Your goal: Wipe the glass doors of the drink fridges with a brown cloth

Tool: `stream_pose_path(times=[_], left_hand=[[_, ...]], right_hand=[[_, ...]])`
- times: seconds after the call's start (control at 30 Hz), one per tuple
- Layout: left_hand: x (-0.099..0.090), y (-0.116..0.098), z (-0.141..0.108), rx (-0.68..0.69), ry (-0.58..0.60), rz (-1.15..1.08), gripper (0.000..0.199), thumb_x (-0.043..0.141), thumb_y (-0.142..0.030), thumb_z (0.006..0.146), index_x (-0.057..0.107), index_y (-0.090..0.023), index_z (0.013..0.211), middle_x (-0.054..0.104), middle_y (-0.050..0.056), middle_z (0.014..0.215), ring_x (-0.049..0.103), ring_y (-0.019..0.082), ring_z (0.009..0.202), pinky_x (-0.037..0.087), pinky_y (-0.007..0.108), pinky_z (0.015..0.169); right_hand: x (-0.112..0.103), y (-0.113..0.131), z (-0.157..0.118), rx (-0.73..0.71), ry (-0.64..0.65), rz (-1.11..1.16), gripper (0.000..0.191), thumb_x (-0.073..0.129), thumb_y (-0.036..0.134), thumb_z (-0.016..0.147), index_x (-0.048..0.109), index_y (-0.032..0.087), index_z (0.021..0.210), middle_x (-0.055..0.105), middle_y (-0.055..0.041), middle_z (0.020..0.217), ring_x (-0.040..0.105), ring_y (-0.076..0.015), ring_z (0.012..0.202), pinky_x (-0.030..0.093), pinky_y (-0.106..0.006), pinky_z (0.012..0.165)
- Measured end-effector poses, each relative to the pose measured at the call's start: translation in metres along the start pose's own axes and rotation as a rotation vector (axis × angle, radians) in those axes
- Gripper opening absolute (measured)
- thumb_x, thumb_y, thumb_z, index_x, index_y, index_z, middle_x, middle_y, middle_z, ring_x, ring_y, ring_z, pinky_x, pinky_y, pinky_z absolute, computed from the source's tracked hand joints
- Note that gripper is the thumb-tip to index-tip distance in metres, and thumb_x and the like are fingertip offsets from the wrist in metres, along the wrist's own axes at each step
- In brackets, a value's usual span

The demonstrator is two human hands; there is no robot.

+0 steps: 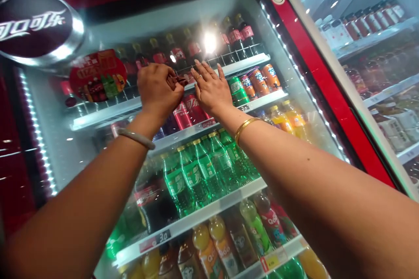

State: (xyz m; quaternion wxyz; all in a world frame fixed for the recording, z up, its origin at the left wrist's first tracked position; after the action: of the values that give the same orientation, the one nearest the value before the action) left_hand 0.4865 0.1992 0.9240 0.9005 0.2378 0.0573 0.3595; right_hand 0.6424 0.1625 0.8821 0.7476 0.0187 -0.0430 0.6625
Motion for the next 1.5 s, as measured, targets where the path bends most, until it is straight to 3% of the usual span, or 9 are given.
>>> stream_pose_path(times=[0.27, 0.43, 0.53, 0.73, 0.83, 1.03, 1.23, 1.4, 1.5], left_hand=[[0.006, -0.018, -0.014, 0.388, 0.187, -0.065, 0.020, 0.062, -0.031, 0.084, 0.066, -0.026, 0.103, 0.069, 0.008, 0.112, 0.056, 0.029, 0.111, 0.044, 0.047, 0.098], [0.009, 0.000, 0.027, -0.006, 0.000, -0.016, 0.027, 0.062, -0.045, 0.087, 0.067, -0.025, 0.105, 0.065, 0.010, 0.113, 0.049, 0.029, 0.113, 0.039, 0.053, 0.092], [0.015, -0.020, 0.023, -0.030, -0.012, -0.035, 0.026, 0.064, -0.043, 0.086, 0.068, -0.024, 0.103, 0.065, 0.012, 0.115, 0.049, 0.030, 0.114, 0.038, 0.054, 0.090], [0.029, -0.084, -0.024, 0.517, 0.185, -0.141, 0.018, 0.063, -0.030, 0.085, 0.067, -0.026, 0.101, 0.071, 0.009, 0.110, 0.056, 0.032, 0.112, 0.042, 0.052, 0.095], [0.036, -0.089, -0.007, 0.728, 0.303, -0.199, 0.015, 0.059, -0.034, 0.087, 0.068, -0.027, 0.097, 0.072, 0.005, 0.105, 0.058, 0.027, 0.105, 0.043, 0.048, 0.093], [0.040, -0.094, 0.038, 0.079, 0.028, -0.167, 0.025, 0.056, -0.040, 0.089, 0.067, -0.019, 0.094, 0.066, 0.009, 0.100, 0.054, 0.027, 0.107, 0.041, 0.051, 0.092], [0.045, -0.106, 0.022, 0.454, 0.183, -0.184, 0.014, 0.063, -0.029, 0.083, 0.067, -0.025, 0.096, 0.069, 0.009, 0.108, 0.057, 0.029, 0.108, 0.043, 0.048, 0.096], [0.047, -0.091, 0.059, -0.021, -0.037, -0.152, 0.020, 0.064, -0.024, 0.083, 0.066, -0.022, 0.103, 0.067, 0.011, 0.109, 0.055, 0.031, 0.107, 0.041, 0.053, 0.094], [0.050, -0.125, 0.033, 0.195, 0.073, -0.140, 0.021, 0.066, -0.026, 0.081, 0.066, -0.021, 0.102, 0.068, 0.013, 0.115, 0.054, 0.035, 0.113, 0.043, 0.053, 0.094]], right_hand=[[0.003, -0.006, 0.005, 0.066, 0.058, 0.038, 0.060, 0.024, 0.029, 0.099, 0.040, 0.020, 0.157, 0.032, -0.0043, 0.169, 0.026, -0.0232, 0.158, 0.016, -0.054, 0.134], [-0.014, -0.039, 0.003, -0.175, 0.154, -0.006, 0.061, 0.025, 0.041, 0.103, 0.033, 0.022, 0.161, 0.026, -0.0005, 0.171, 0.024, -0.0191, 0.159, 0.017, -0.047, 0.133], [-0.029, -0.072, -0.004, -0.301, 0.214, -0.047, 0.058, 0.025, 0.044, 0.104, 0.029, 0.033, 0.161, 0.026, 0.0066, 0.170, 0.023, -0.0160, 0.159, 0.014, -0.051, 0.133], [-0.032, -0.104, -0.011, -0.215, 0.180, -0.019, 0.055, 0.025, 0.042, 0.104, 0.034, 0.036, 0.159, 0.026, 0.0073, 0.170, 0.021, -0.0159, 0.160, 0.011, -0.053, 0.133], [-0.033, -0.102, -0.011, -0.158, 0.163, -0.027, 0.055, 0.026, 0.040, 0.104, 0.036, 0.036, 0.158, 0.026, 0.0066, 0.170, 0.022, -0.0164, 0.160, 0.011, -0.053, 0.133], [-0.039, -0.099, -0.012, -0.095, 0.176, -0.043, 0.055, 0.028, 0.037, 0.104, 0.038, 0.031, 0.158, 0.029, 0.0047, 0.169, 0.023, -0.0166, 0.159, 0.013, -0.050, 0.134], [-0.038, -0.104, -0.012, -0.117, 0.140, -0.021, 0.054, 0.030, 0.037, 0.103, 0.040, 0.031, 0.157, 0.031, 0.0031, 0.168, 0.026, -0.0174, 0.158, 0.014, -0.052, 0.133], [-0.035, -0.107, -0.012, -0.070, 0.096, -0.032, 0.054, 0.029, 0.037, 0.104, 0.041, 0.032, 0.156, 0.032, 0.0026, 0.168, 0.027, -0.0174, 0.158, 0.012, -0.053, 0.133], [-0.034, -0.111, -0.012, -0.062, 0.111, -0.041, 0.056, 0.033, 0.037, 0.103, 0.039, 0.028, 0.158, 0.029, 0.0011, 0.170, 0.025, -0.0186, 0.159, 0.012, -0.051, 0.134]])
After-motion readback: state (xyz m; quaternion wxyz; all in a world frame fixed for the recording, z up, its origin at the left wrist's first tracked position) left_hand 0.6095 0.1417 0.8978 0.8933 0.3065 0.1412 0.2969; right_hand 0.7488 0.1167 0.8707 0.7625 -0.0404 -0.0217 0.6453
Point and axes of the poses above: each hand's wrist, its own z-axis towards the middle knuckle, its own x-axis out of the palm, y = z × x, the point moved 2 cm from there along z, towards the middle knuckle
